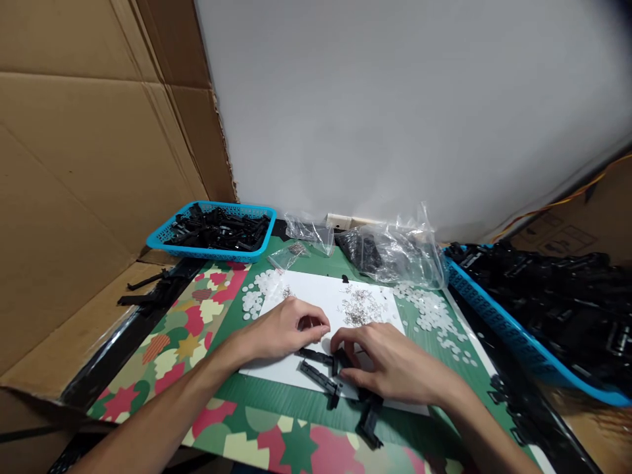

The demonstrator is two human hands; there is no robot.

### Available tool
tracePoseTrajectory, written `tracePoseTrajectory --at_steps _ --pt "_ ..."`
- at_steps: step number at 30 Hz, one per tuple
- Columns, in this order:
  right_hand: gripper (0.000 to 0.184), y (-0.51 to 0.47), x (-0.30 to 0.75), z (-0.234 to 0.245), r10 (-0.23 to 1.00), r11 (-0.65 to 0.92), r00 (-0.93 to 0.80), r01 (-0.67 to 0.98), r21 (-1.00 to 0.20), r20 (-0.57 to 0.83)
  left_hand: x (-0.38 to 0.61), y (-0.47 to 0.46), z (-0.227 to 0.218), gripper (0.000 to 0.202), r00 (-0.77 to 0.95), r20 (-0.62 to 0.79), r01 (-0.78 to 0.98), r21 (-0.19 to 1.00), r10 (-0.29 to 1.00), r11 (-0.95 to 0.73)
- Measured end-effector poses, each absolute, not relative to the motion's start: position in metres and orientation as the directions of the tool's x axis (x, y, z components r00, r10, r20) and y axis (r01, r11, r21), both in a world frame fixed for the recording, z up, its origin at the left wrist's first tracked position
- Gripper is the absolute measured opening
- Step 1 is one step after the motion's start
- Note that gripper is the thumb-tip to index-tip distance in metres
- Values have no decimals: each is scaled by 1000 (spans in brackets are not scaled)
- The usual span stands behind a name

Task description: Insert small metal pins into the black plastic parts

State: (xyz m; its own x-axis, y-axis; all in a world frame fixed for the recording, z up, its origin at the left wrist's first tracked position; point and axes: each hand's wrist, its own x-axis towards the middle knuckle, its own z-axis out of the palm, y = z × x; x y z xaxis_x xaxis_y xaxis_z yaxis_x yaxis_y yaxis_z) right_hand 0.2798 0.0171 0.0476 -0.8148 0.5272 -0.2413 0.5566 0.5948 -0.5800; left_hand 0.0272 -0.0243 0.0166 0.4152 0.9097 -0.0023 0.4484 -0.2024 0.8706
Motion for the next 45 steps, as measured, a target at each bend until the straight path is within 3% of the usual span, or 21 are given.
tracePoseTrajectory --at_steps 4,7,12,17,23,28,32,36,40,45 --pt "11 20 283 51 566 565 -794 568 -599 -220 28 -23 14 25 409 13 461 860 912 -219" --pt "17 25 287 54 618 500 -774 523 -690 -140 30 -22 13 29 388 39 465 854 921 -232" --pt "21 32 290 46 773 332 -627 273 -903 94 37 -24 15 37 363 98 370 898 927 -240" --pt "25 32 281 32 843 298 -493 90 -950 217 42 -28 12 48 328 40 255 958 944 -129" --pt "37 46 297 38 873 339 -461 347 -875 156 38 -23 7 44 217 38 288 952 975 -101" --pt "30 68 324 36 871 464 -458 647 -605 179 35 -16 -1 43 153 71 276 955 986 -112" --pt "26 80 336 24 895 433 -423 749 -502 141 33 -15 -3 48 118 55 233 969 991 -82" --pt "26 88 343 13 918 391 -375 785 -480 134 32 -14 -1 40 74 72 255 963 995 -89" --pt "27 94 351 13 889 427 -447 740 -519 95 31 -13 0 34 48 90 309 946 995 -101" --pt "21 95 353 16 877 413 -479 720 -558 32 29 -11 0 36 90 61 202 976 994 -78"
